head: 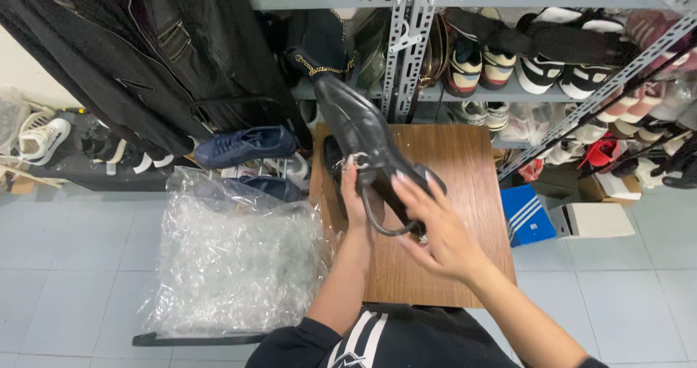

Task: The person cleans a black leather loafer with a silver buckle using a small white applicator. They rub the applicator over the toe, sides, and heel, then wipe the shoe with their fingers. The person repeats the process on the second loafer and places both shoes on the table.

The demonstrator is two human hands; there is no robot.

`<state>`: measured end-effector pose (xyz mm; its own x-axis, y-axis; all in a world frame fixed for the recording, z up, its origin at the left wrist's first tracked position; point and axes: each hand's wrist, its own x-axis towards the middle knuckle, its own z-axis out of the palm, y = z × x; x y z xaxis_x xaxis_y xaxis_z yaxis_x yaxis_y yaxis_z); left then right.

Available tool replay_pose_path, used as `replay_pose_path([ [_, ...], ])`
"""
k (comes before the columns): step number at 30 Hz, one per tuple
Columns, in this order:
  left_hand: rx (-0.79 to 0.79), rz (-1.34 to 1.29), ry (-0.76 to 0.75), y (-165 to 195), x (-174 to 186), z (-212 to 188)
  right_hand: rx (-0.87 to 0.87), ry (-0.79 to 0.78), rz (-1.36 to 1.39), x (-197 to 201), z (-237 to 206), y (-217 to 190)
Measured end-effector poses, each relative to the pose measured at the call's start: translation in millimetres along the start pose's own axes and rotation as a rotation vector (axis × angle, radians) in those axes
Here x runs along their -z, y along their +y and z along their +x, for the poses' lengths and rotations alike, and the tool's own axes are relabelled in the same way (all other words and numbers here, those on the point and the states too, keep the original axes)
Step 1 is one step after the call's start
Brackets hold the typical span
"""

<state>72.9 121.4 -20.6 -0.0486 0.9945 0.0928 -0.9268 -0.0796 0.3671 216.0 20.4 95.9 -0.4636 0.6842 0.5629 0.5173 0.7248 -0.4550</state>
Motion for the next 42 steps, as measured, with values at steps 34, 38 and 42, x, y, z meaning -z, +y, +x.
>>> replay_pose_path([
  [34, 0.034, -0.077, 0.045, 21, -31, -2, 0.005, -0.048, -0.227, -3, 31, 14],
  [38, 0.073, -0.101, 0.097, 40, -37, -2, 0.046, 0.016, -0.209, -12, 1, 7],
  [42, 0.087, -0.132, 0.128, 48, -43, 2, 0.080, 0.047, -0.116, -11, -49, 24],
])
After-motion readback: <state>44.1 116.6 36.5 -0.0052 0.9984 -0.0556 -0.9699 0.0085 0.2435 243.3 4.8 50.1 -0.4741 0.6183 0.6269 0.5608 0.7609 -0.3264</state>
